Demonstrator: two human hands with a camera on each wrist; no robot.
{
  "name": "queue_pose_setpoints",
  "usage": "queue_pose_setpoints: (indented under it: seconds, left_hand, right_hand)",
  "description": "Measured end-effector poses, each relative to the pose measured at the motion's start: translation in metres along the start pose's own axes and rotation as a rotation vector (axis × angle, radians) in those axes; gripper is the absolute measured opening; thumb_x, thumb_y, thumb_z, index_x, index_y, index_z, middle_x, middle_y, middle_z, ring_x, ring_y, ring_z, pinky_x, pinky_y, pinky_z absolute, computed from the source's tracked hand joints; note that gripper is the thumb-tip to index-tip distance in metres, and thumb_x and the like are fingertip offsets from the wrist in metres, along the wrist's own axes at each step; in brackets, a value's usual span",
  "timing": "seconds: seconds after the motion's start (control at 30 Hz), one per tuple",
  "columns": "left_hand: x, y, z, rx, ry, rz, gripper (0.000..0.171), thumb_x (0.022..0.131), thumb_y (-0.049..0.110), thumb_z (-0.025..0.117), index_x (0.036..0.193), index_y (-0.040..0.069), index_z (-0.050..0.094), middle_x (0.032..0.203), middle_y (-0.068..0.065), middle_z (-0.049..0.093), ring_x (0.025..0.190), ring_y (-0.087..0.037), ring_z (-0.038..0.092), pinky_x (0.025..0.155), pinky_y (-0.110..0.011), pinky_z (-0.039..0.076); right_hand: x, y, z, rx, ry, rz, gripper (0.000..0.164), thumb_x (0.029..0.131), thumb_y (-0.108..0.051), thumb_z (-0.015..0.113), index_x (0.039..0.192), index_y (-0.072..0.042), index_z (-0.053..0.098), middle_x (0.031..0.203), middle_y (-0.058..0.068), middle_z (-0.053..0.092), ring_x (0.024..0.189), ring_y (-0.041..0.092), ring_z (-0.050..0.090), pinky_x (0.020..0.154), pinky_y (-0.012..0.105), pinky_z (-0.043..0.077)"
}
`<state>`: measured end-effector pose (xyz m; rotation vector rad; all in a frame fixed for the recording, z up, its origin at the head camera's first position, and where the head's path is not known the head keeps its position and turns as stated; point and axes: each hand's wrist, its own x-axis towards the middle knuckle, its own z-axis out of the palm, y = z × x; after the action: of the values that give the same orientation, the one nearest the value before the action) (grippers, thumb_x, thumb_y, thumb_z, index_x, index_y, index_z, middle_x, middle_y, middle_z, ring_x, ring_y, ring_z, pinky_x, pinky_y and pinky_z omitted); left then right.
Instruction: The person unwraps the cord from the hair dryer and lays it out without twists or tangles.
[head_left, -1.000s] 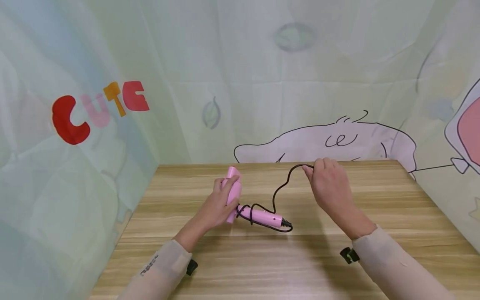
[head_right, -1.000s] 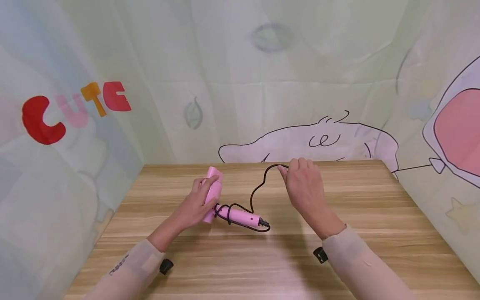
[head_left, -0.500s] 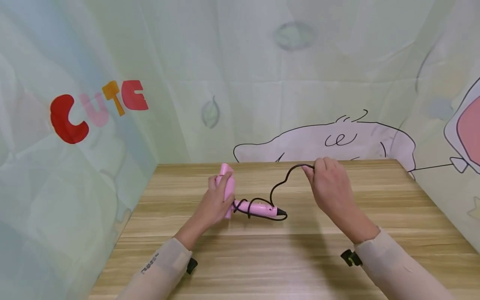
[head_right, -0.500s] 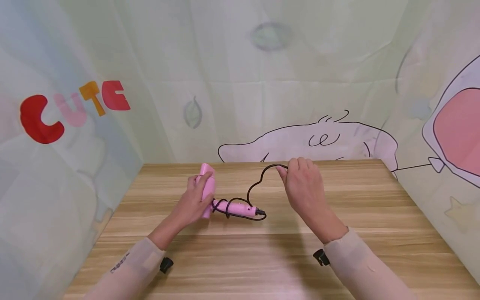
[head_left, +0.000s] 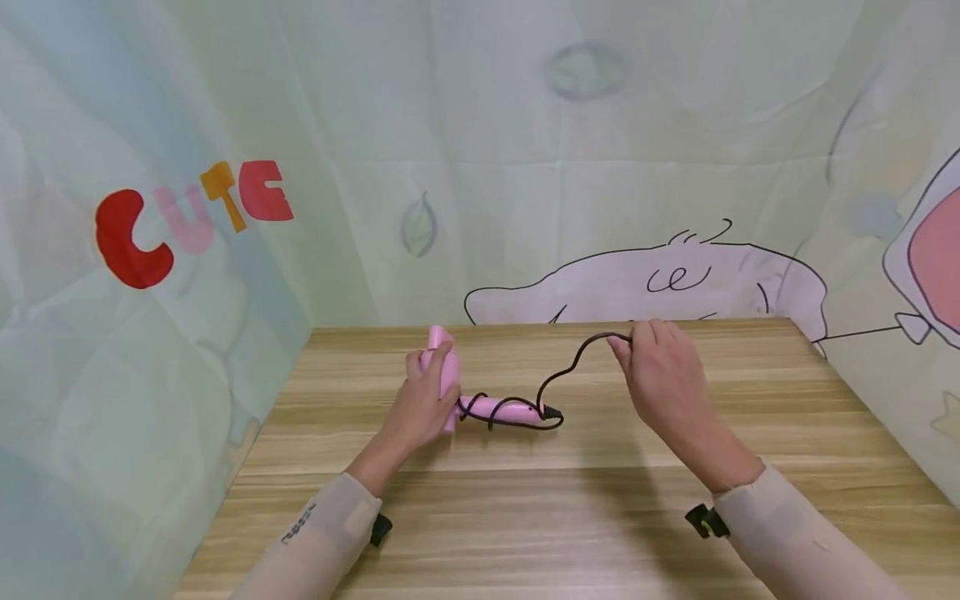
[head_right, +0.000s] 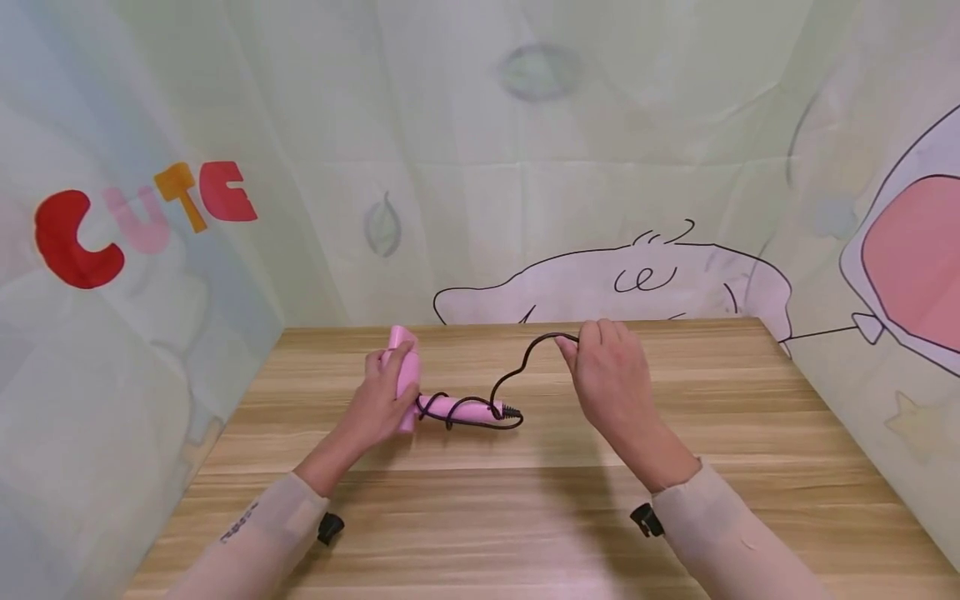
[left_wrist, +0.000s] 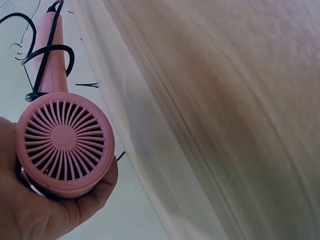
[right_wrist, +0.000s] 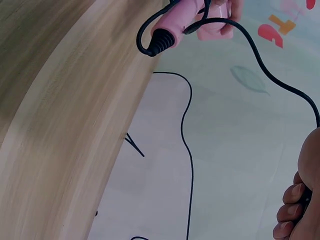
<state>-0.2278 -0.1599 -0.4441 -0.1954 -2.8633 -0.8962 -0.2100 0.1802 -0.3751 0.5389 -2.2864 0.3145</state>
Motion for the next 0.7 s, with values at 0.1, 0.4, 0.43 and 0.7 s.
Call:
queue_pose_setpoints:
  seconds: [0.1, 0.4, 0.43, 0.7]
  left_hand:
    - [0.0, 0.0, -0.001, -0.007, 0.008, -0.004, 0.067, 0.102, 0.028, 0.052, 0.161, 0.031, 0.021, 0.15, -0.029, 0.024, 0.079, -0.031, 0.061, 0.052, -0.027, 0.052]
    - [0.002, 0.001, -0.004, -0.044, 0.025, -0.03, 0.068, 0.102, 0.029, 0.052, 0.161, 0.032, 0.019, 0.152, -0.027, 0.021, 0.083, -0.033, 0.062, 0.054, -0.028, 0.054]
    - [0.002, 0.001, -0.004, -0.052, 0.03, -0.029, 0.068, 0.102, 0.029, 0.052, 0.161, 0.031, 0.019, 0.152, -0.027, 0.021, 0.083, -0.034, 0.062, 0.054, -0.029, 0.054]
    - [0.005, 0.002, -0.007, -0.083, 0.07, -0.026, 0.069, 0.101, 0.028, 0.054, 0.161, 0.027, 0.021, 0.146, -0.029, 0.026, 0.086, -0.038, 0.063, 0.058, -0.034, 0.057]
  right_hand:
    - [-0.003, 0.001, 0.001, 0.005, 0.009, -0.011, 0.041, 0.103, -0.025, 0.059, 0.074, -0.003, 0.04, 0.065, 0.007, 0.033, 0.058, 0.028, 0.033, 0.055, 0.036, 0.027]
    - [-0.014, 0.002, 0.014, 0.016, -0.017, -0.049, 0.044, 0.103, -0.03, 0.057, 0.071, -0.006, 0.038, 0.064, 0.007, 0.034, 0.057, 0.03, 0.035, 0.053, 0.039, 0.03]
    - [-0.015, 0.002, 0.015, 0.012, -0.027, -0.044, 0.044, 0.103, -0.03, 0.057, 0.071, -0.006, 0.038, 0.064, 0.007, 0.034, 0.057, 0.029, 0.035, 0.053, 0.039, 0.03]
    - [-0.025, 0.003, 0.024, -0.011, -0.074, -0.066, 0.044, 0.1, -0.028, 0.061, 0.07, -0.007, 0.037, 0.064, 0.005, 0.033, 0.057, 0.025, 0.033, 0.053, 0.035, 0.029]
